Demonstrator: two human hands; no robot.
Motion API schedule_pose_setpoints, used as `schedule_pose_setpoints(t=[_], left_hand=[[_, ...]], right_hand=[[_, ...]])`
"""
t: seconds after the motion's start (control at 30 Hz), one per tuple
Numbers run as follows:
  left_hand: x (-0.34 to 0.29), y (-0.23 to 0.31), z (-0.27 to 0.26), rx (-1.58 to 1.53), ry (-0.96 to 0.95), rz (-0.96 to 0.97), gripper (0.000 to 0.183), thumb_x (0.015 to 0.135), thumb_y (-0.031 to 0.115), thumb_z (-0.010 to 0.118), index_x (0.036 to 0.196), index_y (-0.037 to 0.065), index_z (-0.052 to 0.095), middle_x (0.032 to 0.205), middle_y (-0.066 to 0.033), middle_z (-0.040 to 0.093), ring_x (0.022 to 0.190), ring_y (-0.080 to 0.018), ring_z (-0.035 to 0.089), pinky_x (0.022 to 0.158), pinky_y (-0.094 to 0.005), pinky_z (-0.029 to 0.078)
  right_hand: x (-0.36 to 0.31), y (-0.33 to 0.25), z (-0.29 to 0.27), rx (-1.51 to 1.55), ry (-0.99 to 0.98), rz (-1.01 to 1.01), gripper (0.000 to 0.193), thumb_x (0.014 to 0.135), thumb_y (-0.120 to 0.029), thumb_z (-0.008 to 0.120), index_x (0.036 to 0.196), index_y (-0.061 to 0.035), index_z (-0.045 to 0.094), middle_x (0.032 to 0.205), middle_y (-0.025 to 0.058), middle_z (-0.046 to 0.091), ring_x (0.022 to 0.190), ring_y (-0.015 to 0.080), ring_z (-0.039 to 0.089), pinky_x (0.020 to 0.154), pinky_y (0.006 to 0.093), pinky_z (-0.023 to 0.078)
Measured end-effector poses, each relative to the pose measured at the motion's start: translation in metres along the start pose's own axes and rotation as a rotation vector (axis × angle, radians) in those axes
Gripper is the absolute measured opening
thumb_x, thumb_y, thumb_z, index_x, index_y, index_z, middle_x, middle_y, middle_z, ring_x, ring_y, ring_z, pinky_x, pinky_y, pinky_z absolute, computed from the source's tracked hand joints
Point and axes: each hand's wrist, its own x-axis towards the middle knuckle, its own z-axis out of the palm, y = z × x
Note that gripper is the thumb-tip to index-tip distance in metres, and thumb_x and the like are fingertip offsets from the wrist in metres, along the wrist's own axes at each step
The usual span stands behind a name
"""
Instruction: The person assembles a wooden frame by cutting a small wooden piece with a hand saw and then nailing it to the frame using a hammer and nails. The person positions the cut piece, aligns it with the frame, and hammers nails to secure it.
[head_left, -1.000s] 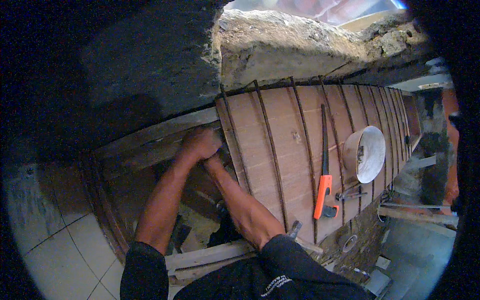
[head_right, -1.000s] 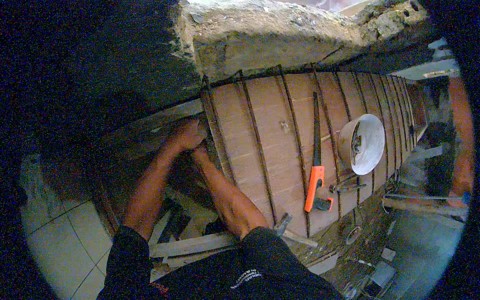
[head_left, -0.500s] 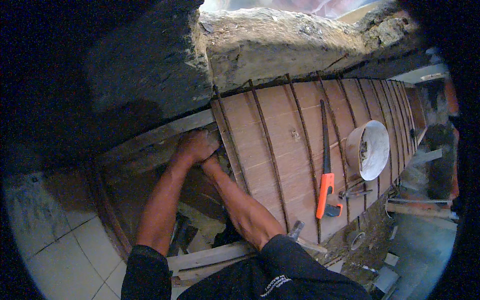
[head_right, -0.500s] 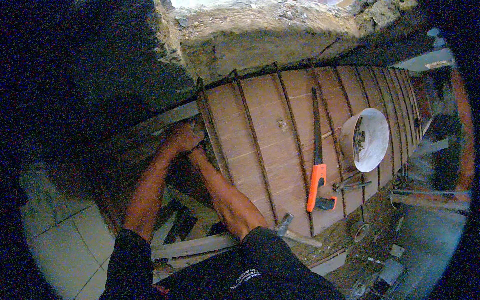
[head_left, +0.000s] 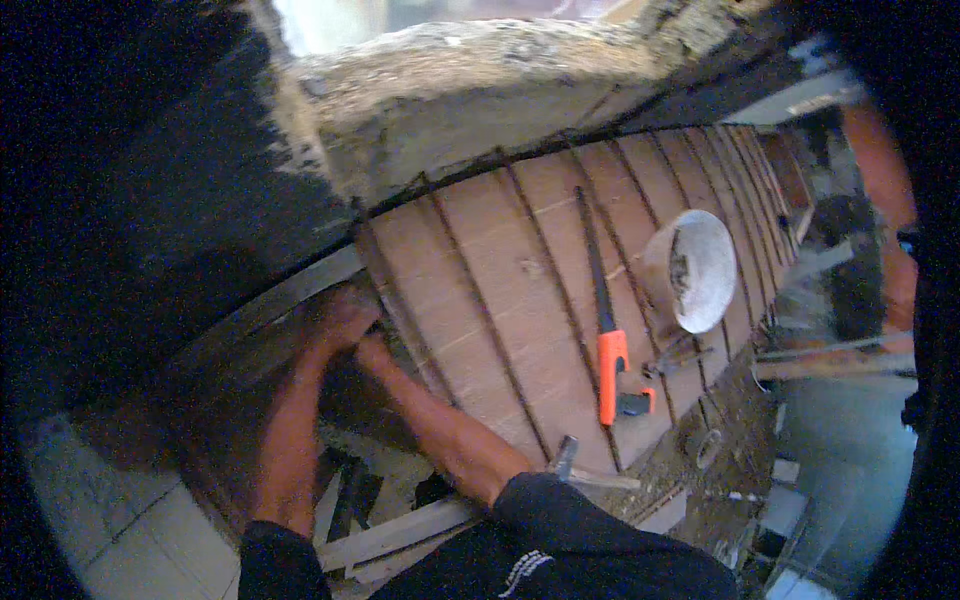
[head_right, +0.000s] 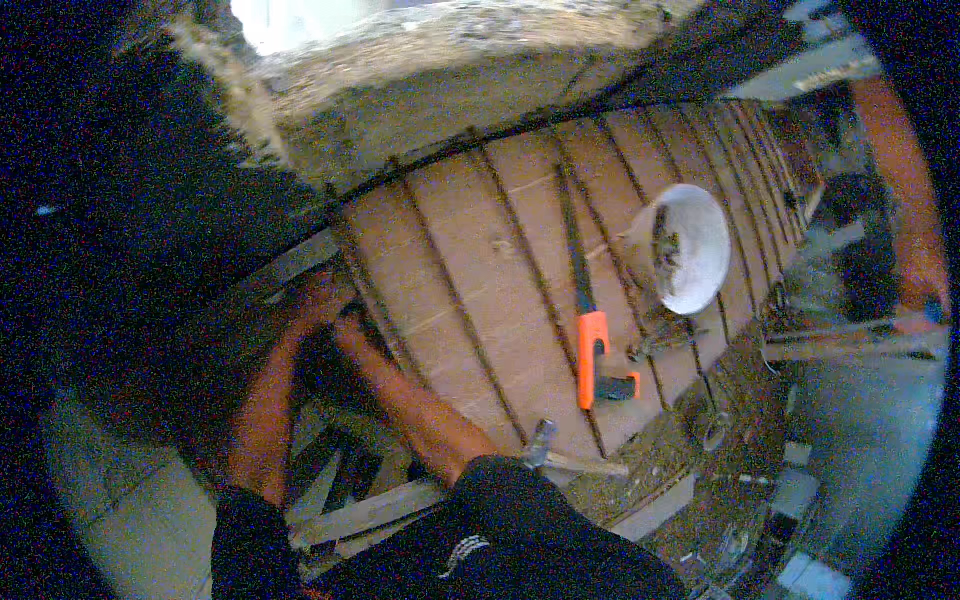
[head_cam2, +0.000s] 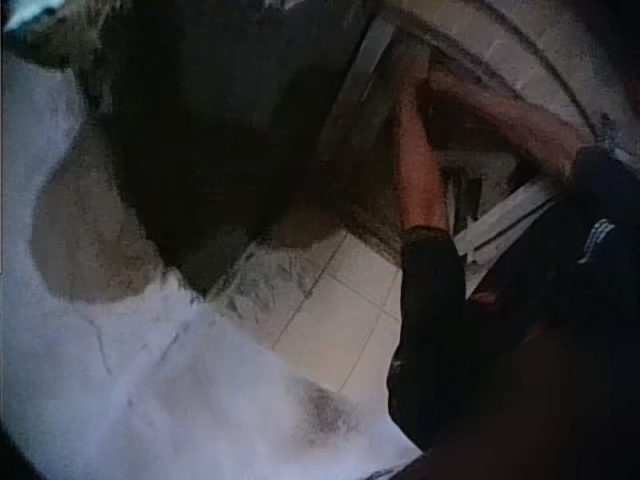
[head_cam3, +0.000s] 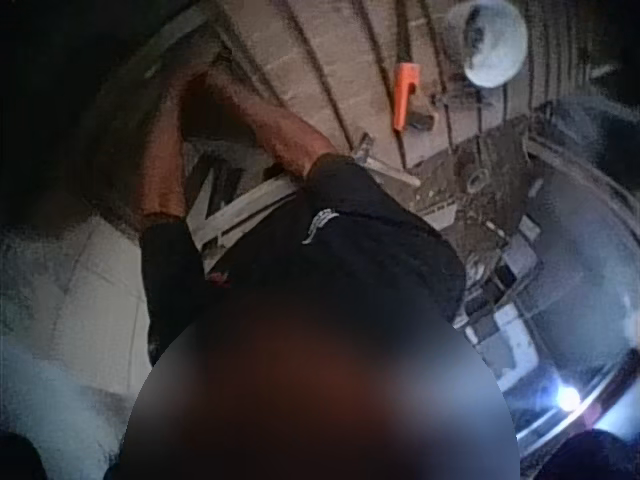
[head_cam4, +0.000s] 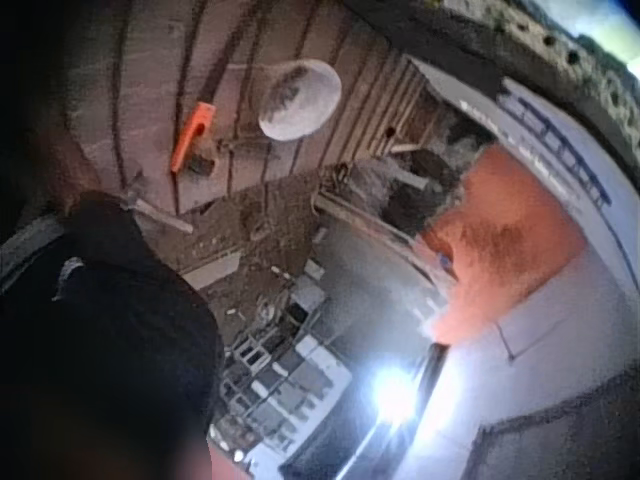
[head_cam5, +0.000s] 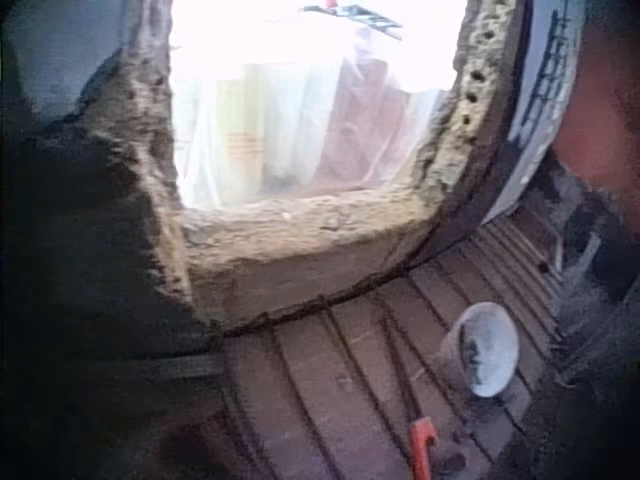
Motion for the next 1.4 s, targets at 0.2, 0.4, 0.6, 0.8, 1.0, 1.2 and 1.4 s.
schedule_pose_setpoints(t=[0.2, 0.4, 0.6, 0.8, 1.0, 1.2, 1.4], left_hand=[[0.007, -0.021, 0.004, 0.395, -0.298, 0.252, 0.049, 0.095, 0.047, 0.047, 0.119, 0.011, 0.069, 0.120, -0.0211, 0.067, 0.115, -0.0453, 0.061, 0.098, -0.0546, 0.048], [-0.014, -0.029, 0.061, 0.190, -0.083, -0.150, 0.053, 0.095, 0.049, 0.049, 0.117, 0.006, 0.070, 0.120, -0.0241, 0.067, 0.115, -0.0444, 0.062, 0.099, -0.0528, 0.049], [-0.040, -0.002, 0.084, -0.194, 0.026, -0.378, 0.055, 0.096, 0.051, 0.046, 0.119, 0.006, 0.068, 0.126, -0.0261, 0.063, 0.117, -0.0433, 0.061, 0.100, -0.0530, 0.047], [-0.145, 0.013, 0.051, -0.342, 0.064, -0.232, 0.063, 0.093, 0.059, 0.050, 0.107, 0.001, 0.070, 0.109, -0.0289, 0.067, 0.102, -0.0442, 0.066, 0.089, -0.0518, 0.050], [-0.282, 0.081, 0.019, -0.429, 0.416, -0.187, 0.054, 0.092, 0.053, 0.055, 0.085, 0.000, 0.065, 0.087, -0.0267, 0.067, 0.082, -0.0474, 0.065, 0.073, -0.0534, 0.049], [-0.368, 0.129, 0.030, -0.408, 0.412, -0.330, 0.051, 0.092, 0.050, 0.055, 0.087, 0.000, 0.066, 0.090, -0.0286, 0.066, 0.087, -0.0473, 0.064, 0.077, -0.0524, 0.050], [-0.405, 0.151, 0.090, -0.255, 0.368, -0.294, 0.050, 0.089, 0.050, 0.057, 0.096, 0.002, 0.068, 0.095, -0.0252, 0.068, 0.090, -0.0451, 0.065, 0.079, -0.0522, 0.051]], right_hand=[[-0.090, -0.094, 0.043, -0.478, 0.229, 0.157, 0.054, 0.097, -0.030, 0.060, 0.139, 0.0013, 0.047, 0.132, 0.0171, 0.059, 0.120, 0.0247, 0.056, 0.101, 0.0349, 0.046], [-0.210, -0.230, 0.024, -0.468, -0.274, 0.238, 0.052, 0.095, -0.018, 0.067, 0.140, 0.0008, 0.048, 0.133, 0.0156, 0.062, 0.121, 0.0218, 0.059, 0.102, 0.0329, 0.047], [-0.267, -0.333, -0.047, -1.230, -0.073, -0.241, 0.039, 0.089, -0.016, 0.072, 0.124, -0.0020, 0.062, 0.117, 0.0182, 0.068, 0.108, 0.0328, 0.066, 0.095, 0.0398, 0.051], [-0.271, -0.391, -0.150, -1.692, 0.568, -0.424, 0.057, 0.084, -0.035, 0.076, 0.126, 0.0003, 0.059, 0.124, 0.0240, 0.061, 0.115, 0.0415, 0.057, 0.102, 0.0470, 0.045], [-0.270, -0.369, -0.206, -1.765, 0.516, -0.084, 0.072, 0.085, -0.048, 0.073, 0.130, 0.0035, 0.054, 0.124, 0.0270, 0.062, 0.113, 0.0435, 0.060, 0.102, 0.0491, 0.045], [-0.268, -0.363, -0.209, -1.707, 0.487, -0.361, 0.072, 0.082, -0.044, 0.076, 0.131, 0.0031, 0.051, 0.121, 0.0258, 0.062, 0.109, 0.0462, 0.060, 0.097, 0.0518, 0.048], [-0.304, -0.340, -0.228, -1.611, 0.616, -0.447, 0.072, 0.074, -0.041, 0.081, 0.126, 0.0021, 0.053, 0.116, 0.0245, 0.063, 0.110, 0.0444, 0.059, 0.096, 0.0504, 0.048]])
